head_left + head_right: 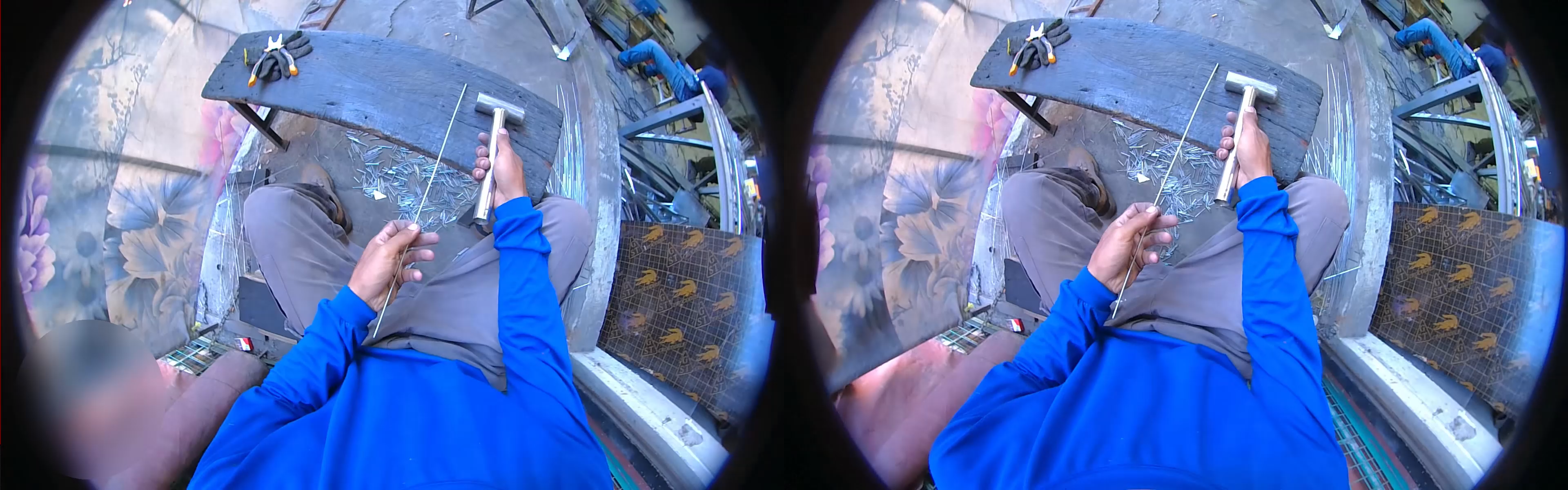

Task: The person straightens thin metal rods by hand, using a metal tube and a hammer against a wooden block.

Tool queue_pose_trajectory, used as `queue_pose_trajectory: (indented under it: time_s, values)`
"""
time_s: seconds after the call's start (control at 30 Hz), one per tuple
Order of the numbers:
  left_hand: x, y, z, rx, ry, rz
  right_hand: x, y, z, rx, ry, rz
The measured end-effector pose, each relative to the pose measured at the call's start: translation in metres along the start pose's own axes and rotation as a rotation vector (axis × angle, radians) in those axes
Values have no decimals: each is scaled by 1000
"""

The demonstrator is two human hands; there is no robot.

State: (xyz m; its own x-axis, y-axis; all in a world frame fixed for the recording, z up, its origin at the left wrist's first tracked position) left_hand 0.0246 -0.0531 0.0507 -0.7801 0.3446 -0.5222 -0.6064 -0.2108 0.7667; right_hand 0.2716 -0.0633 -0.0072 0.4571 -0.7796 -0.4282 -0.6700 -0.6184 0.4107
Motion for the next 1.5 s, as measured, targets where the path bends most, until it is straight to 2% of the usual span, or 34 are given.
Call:
queue_pose_trajectory:
  time_s: [0.27, 0.33, 0.5, 0.6, 0.73, 0.8, 1.07, 1.13, 1.23, 1.5]
  values:
    - [0, -4, -2, -31, 80, -58, 0, 1, 2, 2, -27, 1]
    - [-17, 4, 11, -82, -34, -154, 1, -2, 3, 2, -30, -2]
    - [-60, 20, 45, -125, -43, -194, -2, 1, 2, 8, -25, 3]
    - [-76, 16, 58, -149, 57, -342, -4, 3, -1, 4, -6, 24]
    - [-91, 14, 68, -153, 103, -422, -2, 4, 0, 15, 7, 29]
    - [-98, 14, 70, -155, 109, -408, -6, 9, -5, 23, 81, 37]
    - [-110, 15, 80, -139, 149, -438, -1, 6, -2, 8, 61, 55]
    - [-109, 13, 83, -129, 183, -489, 0, 0, 4, -30, -19, -29]
    - [-112, 17, 86, -115, 232, -535, -1, 2, -1, 38, 19, 15]
    - [-99, 15, 86, -78, 305, -553, -4, 6, -3, 18, 8, 37]
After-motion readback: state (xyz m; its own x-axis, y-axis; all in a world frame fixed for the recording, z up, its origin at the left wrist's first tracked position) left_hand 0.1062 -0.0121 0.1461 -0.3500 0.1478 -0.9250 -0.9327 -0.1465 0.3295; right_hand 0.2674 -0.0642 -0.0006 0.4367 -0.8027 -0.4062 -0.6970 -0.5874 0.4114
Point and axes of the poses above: each hand's wrist, its own y-axis away from the middle knuckle, its own x-axis out of the back of the hand, z = x × y, the point moved 6 cm from there along -y, towards the middle knuckle, and after that the axes turned 8 degrees about x, right-handed, at the moved point
